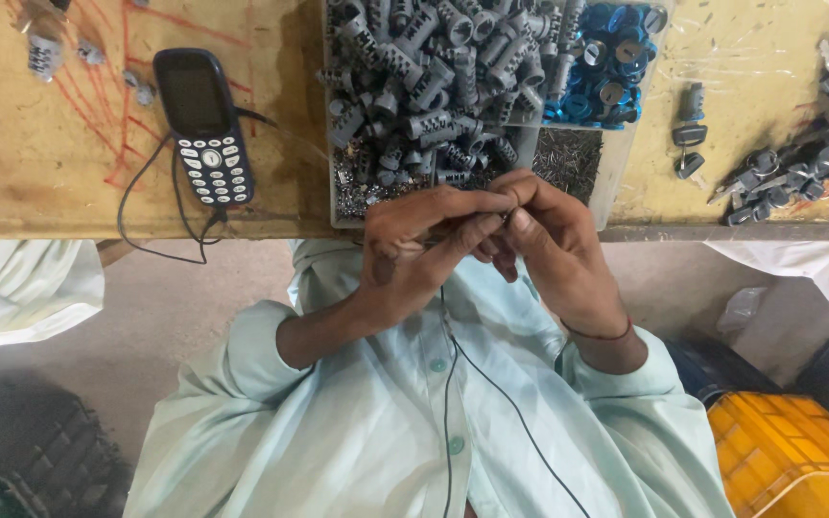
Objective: The person sits at a workbench assembling small ignition-cap style components. They repeatedly pick grey ribbed caps, blue caps, and small metal springs or pins from a compartmented tray, fit the metal inserts into the caps by hand, and set finished assemblies on the table beside the tray.
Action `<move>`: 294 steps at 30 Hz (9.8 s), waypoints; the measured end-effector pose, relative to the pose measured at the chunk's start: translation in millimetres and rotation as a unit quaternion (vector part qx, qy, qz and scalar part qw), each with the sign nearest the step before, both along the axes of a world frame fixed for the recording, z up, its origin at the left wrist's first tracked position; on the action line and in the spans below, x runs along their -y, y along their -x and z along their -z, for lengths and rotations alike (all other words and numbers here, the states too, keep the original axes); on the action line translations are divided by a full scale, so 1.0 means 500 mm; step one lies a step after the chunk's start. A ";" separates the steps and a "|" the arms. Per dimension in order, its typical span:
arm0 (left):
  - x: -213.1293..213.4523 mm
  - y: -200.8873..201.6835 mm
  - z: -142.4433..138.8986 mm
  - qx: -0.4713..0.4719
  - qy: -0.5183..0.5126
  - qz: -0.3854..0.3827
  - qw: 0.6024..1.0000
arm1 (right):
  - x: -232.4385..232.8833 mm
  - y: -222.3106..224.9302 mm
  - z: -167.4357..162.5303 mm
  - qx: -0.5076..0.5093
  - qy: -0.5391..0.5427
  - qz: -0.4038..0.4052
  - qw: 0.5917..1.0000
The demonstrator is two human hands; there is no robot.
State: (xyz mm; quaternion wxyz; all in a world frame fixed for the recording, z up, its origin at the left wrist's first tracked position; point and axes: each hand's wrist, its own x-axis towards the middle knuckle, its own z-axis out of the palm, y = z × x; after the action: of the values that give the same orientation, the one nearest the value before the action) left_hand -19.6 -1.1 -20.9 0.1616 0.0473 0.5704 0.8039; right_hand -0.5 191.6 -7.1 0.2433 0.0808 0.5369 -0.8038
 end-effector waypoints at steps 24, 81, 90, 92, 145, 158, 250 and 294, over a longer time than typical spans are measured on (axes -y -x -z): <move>0.023 0.018 -0.020 0.008 0.106 0.095 0.990 | -0.069 0.058 -0.069 -0.294 -0.685 -0.209 0.633; 0.038 0.013 -0.005 0.163 -0.135 0.212 0.954 | -0.016 -0.024 -0.053 -0.213 -0.295 -0.005 0.931; 0.010 -0.024 -0.015 0.211 0.004 0.108 0.972 | -0.017 -0.031 -0.037 -0.399 -0.445 -0.030 0.801; 0.009 -0.028 -0.016 0.209 0.019 0.101 0.973 | -0.016 -0.028 -0.043 -0.425 -0.466 -0.039 0.775; -0.003 -0.019 -0.054 -0.070 0.039 0.019 0.997 | 0.033 0.025 -0.124 -0.389 -0.496 -0.003 0.776; 0.011 -0.016 -0.019 -0.275 0.121 0.048 0.953 | -0.071 0.140 -0.059 -0.349 -0.513 0.029 0.784; 0.141 0.015 -0.049 -0.319 0.566 0.064 0.757 | 0.005 0.051 -0.056 -0.396 -0.585 -0.218 0.674; 0.021 -0.004 -0.016 -0.057 0.048 0.024 0.997 | -0.025 -0.002 -0.004 -0.055 -0.064 -0.036 0.996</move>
State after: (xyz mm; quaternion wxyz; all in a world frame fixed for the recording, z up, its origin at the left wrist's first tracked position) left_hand -17.7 -11.5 -12.8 0.1500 0.0991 0.6156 0.7672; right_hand 0.6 204.1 -5.0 0.2367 0.0326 0.6022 -0.7618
